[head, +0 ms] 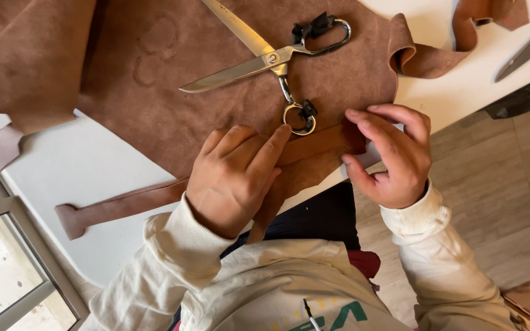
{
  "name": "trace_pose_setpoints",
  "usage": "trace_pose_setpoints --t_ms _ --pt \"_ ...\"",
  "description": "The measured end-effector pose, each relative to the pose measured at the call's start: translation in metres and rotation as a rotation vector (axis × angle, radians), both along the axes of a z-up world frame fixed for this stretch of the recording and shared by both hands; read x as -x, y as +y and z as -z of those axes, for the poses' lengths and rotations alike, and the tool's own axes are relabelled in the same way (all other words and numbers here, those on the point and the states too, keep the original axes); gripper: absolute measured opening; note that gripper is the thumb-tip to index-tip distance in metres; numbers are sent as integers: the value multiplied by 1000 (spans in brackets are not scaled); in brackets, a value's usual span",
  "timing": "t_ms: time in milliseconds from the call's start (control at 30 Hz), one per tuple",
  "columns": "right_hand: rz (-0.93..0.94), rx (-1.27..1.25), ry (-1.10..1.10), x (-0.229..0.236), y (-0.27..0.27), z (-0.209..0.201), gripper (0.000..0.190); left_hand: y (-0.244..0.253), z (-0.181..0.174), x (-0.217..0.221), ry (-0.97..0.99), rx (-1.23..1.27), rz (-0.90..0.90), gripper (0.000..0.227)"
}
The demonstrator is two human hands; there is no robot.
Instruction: The person selects a leather scrap, cuts it to shape using scissors, and then unboxes a package of adhesive.
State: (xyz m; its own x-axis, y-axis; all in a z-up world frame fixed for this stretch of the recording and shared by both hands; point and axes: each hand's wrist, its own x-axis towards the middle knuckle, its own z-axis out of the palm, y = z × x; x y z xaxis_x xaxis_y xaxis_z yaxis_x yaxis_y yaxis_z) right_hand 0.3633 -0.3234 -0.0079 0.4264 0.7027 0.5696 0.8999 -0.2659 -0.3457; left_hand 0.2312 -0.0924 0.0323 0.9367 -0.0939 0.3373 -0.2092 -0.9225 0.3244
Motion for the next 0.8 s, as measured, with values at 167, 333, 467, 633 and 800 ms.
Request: trace_pose_setpoints --t_ms 167,333,467,633,800 --pt "-32 -100 -36 3 -5 -2 22 2 -1 2 -19 -11 14 34" --pt "-35 -137 -49 10 -9 1 19 3 -2 1 -26 11 53 21" --pt "-24 -156 -26 13 -12 6 18 4 -1 -1 -11 42 75 8" --pt "-12 -153 -29 13 -11 7 20 3 1 -2 -8 58 75 6" --pt "1 -129 -11 14 -13 6 20 3 1 -2 1 66 87 9"
